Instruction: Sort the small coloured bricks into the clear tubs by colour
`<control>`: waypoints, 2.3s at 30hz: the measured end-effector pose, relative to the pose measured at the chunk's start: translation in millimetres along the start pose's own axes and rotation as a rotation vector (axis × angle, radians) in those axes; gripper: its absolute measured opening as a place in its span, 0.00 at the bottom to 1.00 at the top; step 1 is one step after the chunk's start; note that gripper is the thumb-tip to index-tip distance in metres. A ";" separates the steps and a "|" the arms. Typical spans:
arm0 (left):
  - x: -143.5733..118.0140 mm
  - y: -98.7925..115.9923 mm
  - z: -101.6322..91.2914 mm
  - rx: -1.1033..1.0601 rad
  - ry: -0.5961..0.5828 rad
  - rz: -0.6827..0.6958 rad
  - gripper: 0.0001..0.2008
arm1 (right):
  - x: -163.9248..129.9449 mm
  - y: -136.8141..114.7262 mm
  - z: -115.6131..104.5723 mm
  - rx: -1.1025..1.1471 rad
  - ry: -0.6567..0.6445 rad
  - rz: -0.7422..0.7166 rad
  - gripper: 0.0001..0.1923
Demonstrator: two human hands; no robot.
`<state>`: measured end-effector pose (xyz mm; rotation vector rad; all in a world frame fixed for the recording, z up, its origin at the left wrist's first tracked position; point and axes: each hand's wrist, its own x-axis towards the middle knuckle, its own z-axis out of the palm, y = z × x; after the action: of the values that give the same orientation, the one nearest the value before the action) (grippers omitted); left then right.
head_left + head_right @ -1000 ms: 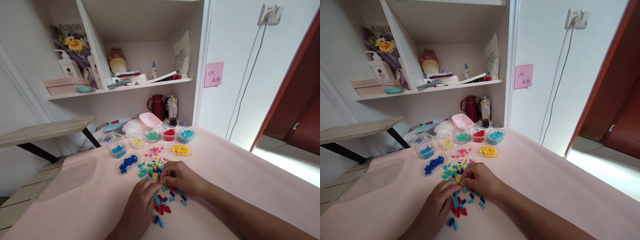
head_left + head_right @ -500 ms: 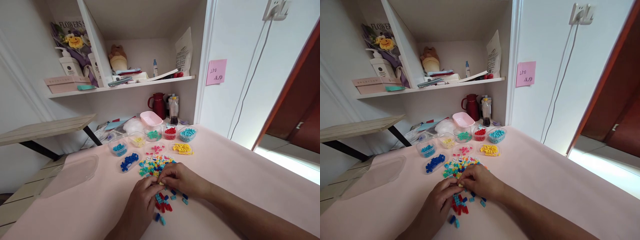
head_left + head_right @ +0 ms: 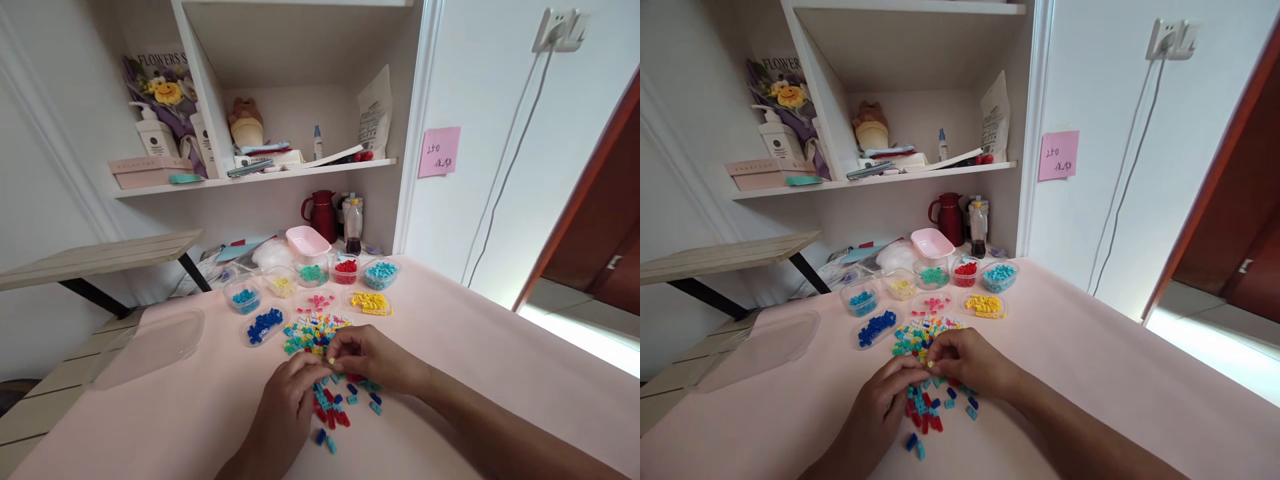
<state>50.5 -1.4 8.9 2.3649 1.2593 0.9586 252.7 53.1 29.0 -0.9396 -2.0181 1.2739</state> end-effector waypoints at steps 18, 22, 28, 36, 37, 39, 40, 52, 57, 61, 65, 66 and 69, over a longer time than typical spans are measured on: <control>-1.9 -12.8 8.4 -0.298 0.153 -0.165 0.20 | 150.7 -55.4 -31.7 -0.587 0.559 -0.093 0.12; 2.5 -17.7 6.3 -0.488 0.235 -0.343 0.18 | 155.1 -53.3 -25.5 -0.535 0.493 -0.089 0.12; 6.7 -22.5 0.9 -0.538 0.382 -0.472 0.16 | 83.4 -34.4 -16.2 -0.489 0.349 -0.106 0.10; 7.0 -23.7 1.0 -0.426 0.332 -0.362 0.16 | 4.7 3.5 -25.2 -0.492 0.431 0.000 0.12; 7.2 -22.2 0.5 -0.389 0.298 -0.342 0.17 | 2.1 6.9 -27.6 -0.502 0.417 0.002 0.13; 7.6 -18.1 -0.4 -0.287 0.220 -0.302 0.17 | 0.3 11.1 -29.9 -0.524 0.386 -0.022 0.15; 7.6 -16.0 -0.6 -0.230 0.181 -0.280 0.17 | 0.4 12.0 -29.1 -0.534 0.368 -0.049 0.16; 8.4 -14.5 2.7 -0.025 0.059 -0.178 0.18 | 1.6 7.8 10.2 -0.823 0.096 -0.244 0.22; 8.8 -12.7 1.4 -0.071 0.072 -0.193 0.18 | -1.1 1.7 3.6 -0.801 0.090 -0.218 0.19; 8.6 -13.9 1.9 -0.085 0.101 -0.194 0.17 | -3.1 -2.4 0.9 -0.768 0.065 -0.235 0.17; 7.9 -15.9 2.2 -0.008 0.124 -0.213 0.18 | -3.3 -0.6 1.0 -0.729 0.032 -0.248 0.16; 7.6 -16.1 2.2 0.021 0.132 -0.227 0.18 | -2.9 0.7 1.9 -0.732 0.039 -0.250 0.16; 6.5 -15.9 2.2 0.097 0.143 -0.274 0.19 | -1.2 4.9 6.1 -0.795 0.075 -0.258 0.16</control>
<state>44.7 13.1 1.4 2.1480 1.6674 1.0117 250.0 50.5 22.0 -0.9813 -2.5178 0.2651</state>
